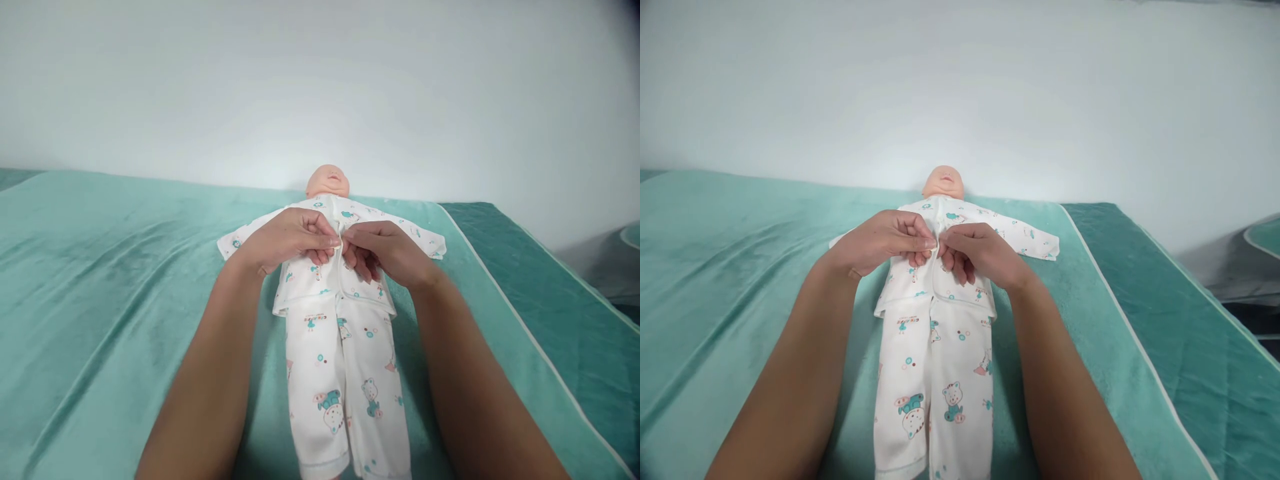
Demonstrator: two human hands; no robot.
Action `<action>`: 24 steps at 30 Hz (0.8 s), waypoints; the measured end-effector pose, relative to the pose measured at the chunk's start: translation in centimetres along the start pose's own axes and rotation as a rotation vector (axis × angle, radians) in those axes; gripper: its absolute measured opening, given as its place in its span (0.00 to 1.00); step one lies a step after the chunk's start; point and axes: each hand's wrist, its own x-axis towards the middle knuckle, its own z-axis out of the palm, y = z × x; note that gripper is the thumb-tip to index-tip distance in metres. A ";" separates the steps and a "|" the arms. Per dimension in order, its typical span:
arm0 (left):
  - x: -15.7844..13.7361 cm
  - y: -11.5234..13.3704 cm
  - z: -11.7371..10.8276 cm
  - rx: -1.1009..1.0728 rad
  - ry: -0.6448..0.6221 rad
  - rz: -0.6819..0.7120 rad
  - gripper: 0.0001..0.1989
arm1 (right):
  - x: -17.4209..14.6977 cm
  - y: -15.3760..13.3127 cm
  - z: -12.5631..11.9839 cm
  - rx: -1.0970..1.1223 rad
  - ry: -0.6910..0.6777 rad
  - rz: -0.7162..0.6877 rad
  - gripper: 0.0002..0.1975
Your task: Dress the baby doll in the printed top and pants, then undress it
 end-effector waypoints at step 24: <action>-0.7 1.5 1.1 0.254 -0.060 -0.011 0.05 | -0.1 0.1 -0.1 -0.018 -0.049 -0.018 0.15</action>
